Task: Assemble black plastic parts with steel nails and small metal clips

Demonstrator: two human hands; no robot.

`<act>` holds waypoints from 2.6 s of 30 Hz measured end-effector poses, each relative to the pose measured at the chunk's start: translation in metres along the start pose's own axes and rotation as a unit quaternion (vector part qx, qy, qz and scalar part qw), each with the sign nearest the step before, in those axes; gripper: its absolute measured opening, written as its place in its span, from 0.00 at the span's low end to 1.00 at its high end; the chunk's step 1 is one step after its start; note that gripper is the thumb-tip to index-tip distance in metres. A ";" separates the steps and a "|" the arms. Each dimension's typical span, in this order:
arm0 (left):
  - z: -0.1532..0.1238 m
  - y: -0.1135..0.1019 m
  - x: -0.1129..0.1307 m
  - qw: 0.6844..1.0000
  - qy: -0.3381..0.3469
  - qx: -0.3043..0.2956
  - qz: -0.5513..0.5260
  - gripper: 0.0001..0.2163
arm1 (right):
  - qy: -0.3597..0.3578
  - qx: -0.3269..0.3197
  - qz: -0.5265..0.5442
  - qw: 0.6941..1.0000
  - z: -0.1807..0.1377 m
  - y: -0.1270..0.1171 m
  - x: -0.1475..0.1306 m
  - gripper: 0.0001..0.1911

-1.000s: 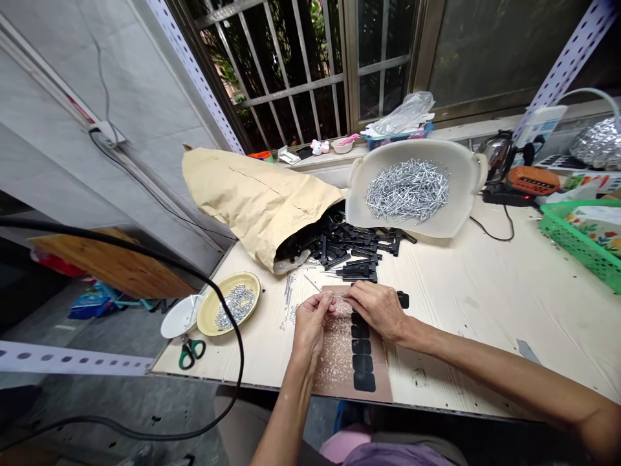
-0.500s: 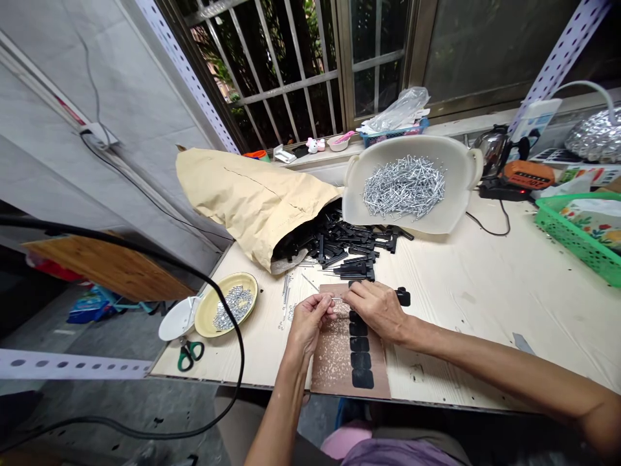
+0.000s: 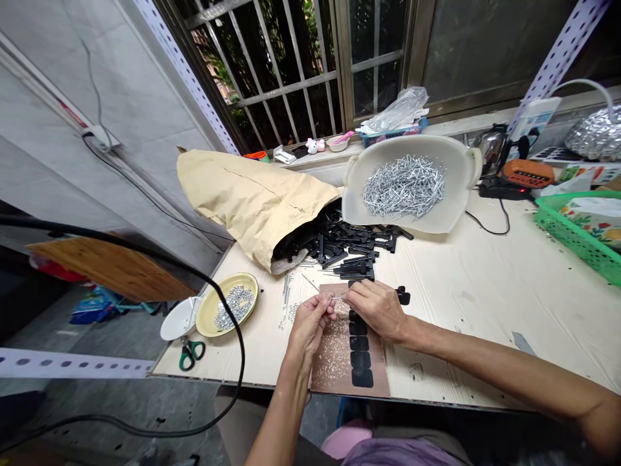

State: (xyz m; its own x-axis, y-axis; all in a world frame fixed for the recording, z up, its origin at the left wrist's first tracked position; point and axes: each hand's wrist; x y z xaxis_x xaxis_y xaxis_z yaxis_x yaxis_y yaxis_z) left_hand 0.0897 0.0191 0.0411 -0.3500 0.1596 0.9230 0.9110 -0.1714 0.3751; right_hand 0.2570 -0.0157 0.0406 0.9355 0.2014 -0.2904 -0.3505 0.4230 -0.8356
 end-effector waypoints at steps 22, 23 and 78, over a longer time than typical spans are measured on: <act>-0.004 0.002 0.002 0.990 0.079 -0.009 0.112 0.11 | 0.090 -0.140 0.073 0.983 0.000 -0.009 -0.002 0.12; -0.004 0.002 0.002 0.990 0.081 -0.009 0.112 0.11 | 0.090 -0.145 0.075 0.982 0.001 -0.009 -0.002 0.12; 0.005 -0.002 -0.016 0.989 -0.035 0.080 -0.116 0.15 | 0.033 -0.086 0.095 0.991 -0.004 -0.010 -0.001 0.15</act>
State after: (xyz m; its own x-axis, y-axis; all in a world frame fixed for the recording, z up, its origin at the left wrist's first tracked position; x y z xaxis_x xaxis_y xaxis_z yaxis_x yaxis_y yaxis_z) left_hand 0.0949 0.0214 0.0250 -0.5429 0.2451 0.8032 0.8328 0.0335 0.5526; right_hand 0.2599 -0.0231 0.0471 0.8566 0.2023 -0.4747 -0.5124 0.2248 -0.8288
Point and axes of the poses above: each hand's wrist, its own z-axis towards the middle knuckle, its own y-axis out of the palm, x = y × z, and after that the axes turned 15 degrees about y, right-handed
